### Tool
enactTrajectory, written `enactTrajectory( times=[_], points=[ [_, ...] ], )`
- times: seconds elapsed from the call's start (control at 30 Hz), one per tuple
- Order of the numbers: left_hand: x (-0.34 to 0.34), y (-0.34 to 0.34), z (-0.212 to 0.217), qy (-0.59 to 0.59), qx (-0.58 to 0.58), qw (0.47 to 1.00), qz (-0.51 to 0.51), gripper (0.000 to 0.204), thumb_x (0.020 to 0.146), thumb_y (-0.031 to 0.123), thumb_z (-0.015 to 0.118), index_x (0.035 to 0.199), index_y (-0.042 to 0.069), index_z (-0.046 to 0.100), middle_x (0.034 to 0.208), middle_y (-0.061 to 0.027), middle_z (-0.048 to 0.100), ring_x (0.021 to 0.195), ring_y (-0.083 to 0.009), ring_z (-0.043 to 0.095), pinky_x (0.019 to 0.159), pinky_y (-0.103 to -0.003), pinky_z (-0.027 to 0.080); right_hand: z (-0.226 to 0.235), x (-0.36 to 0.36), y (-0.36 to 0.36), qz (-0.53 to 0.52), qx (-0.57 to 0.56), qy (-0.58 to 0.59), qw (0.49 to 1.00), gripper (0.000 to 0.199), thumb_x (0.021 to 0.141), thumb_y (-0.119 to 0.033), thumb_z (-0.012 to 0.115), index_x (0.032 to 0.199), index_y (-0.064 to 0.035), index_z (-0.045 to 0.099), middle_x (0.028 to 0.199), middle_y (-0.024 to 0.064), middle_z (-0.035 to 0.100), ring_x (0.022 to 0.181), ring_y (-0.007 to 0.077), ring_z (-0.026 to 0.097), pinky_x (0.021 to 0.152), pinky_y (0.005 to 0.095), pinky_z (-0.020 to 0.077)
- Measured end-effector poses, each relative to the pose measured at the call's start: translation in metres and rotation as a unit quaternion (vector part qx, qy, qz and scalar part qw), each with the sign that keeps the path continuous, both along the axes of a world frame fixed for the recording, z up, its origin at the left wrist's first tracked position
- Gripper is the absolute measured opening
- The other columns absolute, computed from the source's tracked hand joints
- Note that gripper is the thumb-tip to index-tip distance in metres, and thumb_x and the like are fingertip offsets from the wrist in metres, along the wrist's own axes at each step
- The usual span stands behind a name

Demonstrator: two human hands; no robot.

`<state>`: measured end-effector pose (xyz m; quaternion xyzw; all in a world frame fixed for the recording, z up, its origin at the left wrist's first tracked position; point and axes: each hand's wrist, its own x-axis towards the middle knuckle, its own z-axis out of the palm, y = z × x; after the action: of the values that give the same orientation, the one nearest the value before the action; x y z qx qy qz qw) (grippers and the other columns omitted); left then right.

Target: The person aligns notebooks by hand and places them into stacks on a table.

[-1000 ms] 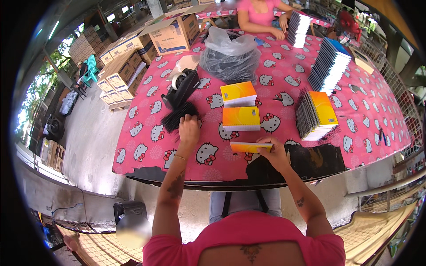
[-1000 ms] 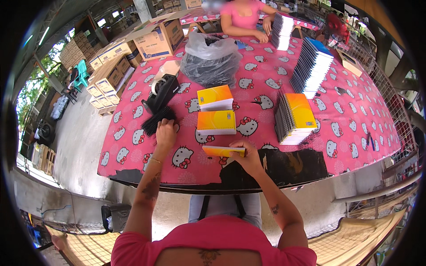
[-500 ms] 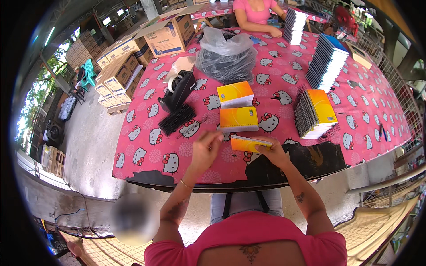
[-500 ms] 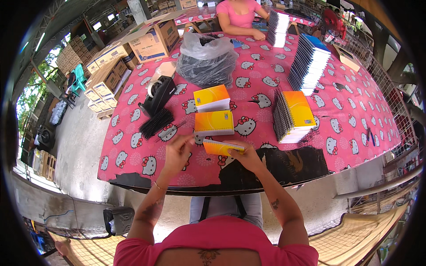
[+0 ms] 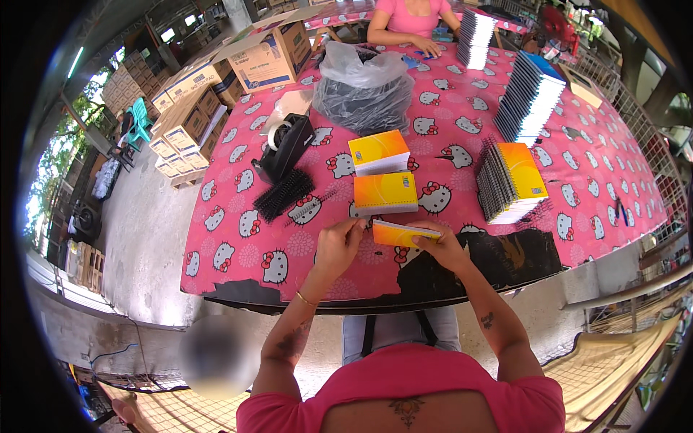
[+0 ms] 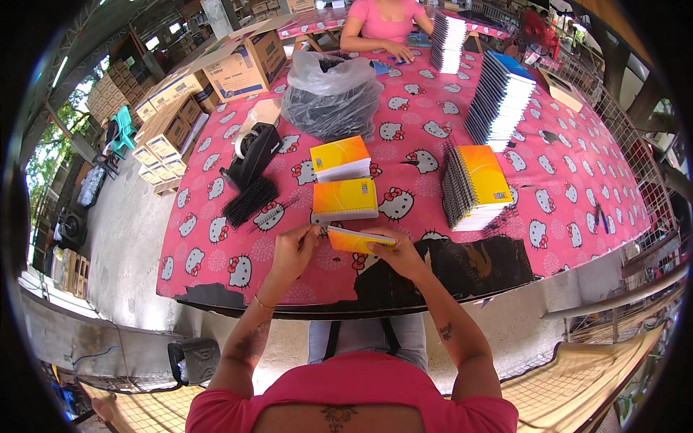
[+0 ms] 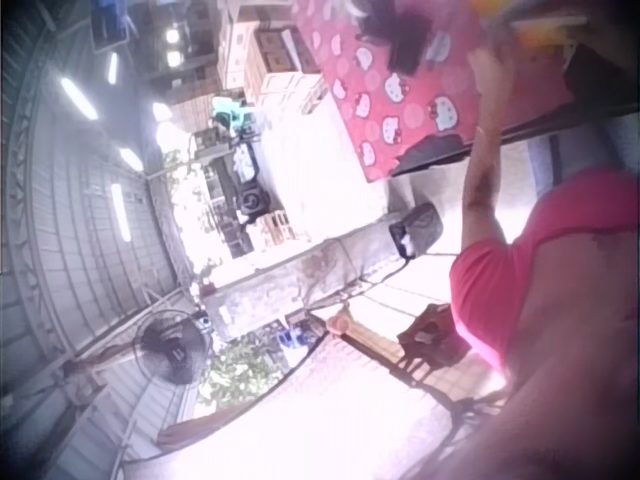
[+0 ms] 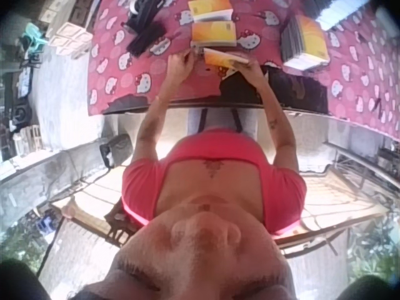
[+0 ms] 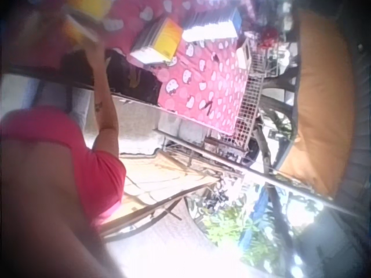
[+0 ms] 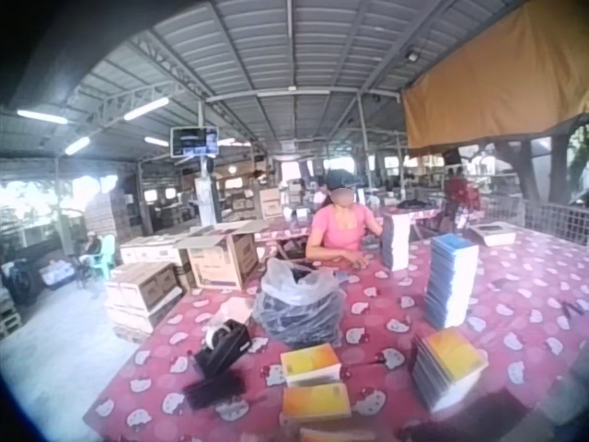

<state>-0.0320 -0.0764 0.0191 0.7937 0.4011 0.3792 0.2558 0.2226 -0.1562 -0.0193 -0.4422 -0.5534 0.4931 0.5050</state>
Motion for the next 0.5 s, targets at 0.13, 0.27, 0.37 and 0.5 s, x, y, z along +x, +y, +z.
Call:
enactTrajectory(
  times=[0.13, 0.27, 0.37, 0.5],
  points=[
    [-0.002, 0.010, 0.015, 0.037, 0.003, 0.998, -0.057, 0.015, 0.091, 0.012, 0.069, 0.102, 0.001, 0.070, 0.082, -0.0148, 0.068, 0.066, -0.0184, 0.064, 0.059, -0.030, 0.048, -0.002, 0.002, -0.001, -0.001, 0.018, -0.012, 1.000, 0.029, 0.098, -0.011, 0.062, 0.125, -0.0003, 0.063, 0.113, 0.0024, 0.068, 0.095, 0.0073, 0.060, 0.084, 0.0227, 0.0485],
    [-0.004, 0.018, 0.030, 0.043, 0.058, 0.984, -0.161, 0.019, 0.089, 0.009, 0.069, 0.108, 0.003, 0.068, 0.091, -0.0147, 0.068, 0.075, -0.0225, 0.066, 0.065, -0.034, 0.049, -0.002, 0.003, -0.002, 0.009, -0.008, -0.028, 1.000, 0.030, 0.098, -0.013, 0.063, 0.125, 0.0002, 0.063, 0.114, 0.0037, 0.068, 0.098, 0.0083, 0.061, 0.087, 0.0241, 0.0490],
    [-0.007, 0.023, 0.024, 0.065, 0.048, 0.976, -0.204, 0.023, 0.089, 0.008, 0.069, 0.111, 0.005, 0.067, 0.099, -0.0135, 0.067, 0.080, -0.0270, 0.066, 0.067, -0.036, 0.051, 0.002, -0.002, -0.005, 0.016, 0.019, -0.011, 1.000, 0.030, 0.099, -0.013, 0.063, 0.125, 0.0011, 0.063, 0.115, 0.0049, 0.069, 0.103, 0.0104, 0.062, 0.092, 0.0261, 0.0490],
    [0.000, 0.009, 0.034, 0.029, 0.055, 0.975, -0.211, 0.025, 0.089, 0.010, 0.069, 0.113, 0.006, 0.065, 0.102, -0.0121, 0.066, 0.084, -0.0293, 0.066, 0.069, -0.036, 0.051, 0.000, -0.003, -0.007, 0.005, 0.010, 0.002, 1.000, 0.031, 0.099, -0.013, 0.062, 0.125, 0.0025, 0.063, 0.118, 0.0061, 0.068, 0.107, 0.0118, 0.061, 0.095, 0.0275, 0.0485]
  ],
)
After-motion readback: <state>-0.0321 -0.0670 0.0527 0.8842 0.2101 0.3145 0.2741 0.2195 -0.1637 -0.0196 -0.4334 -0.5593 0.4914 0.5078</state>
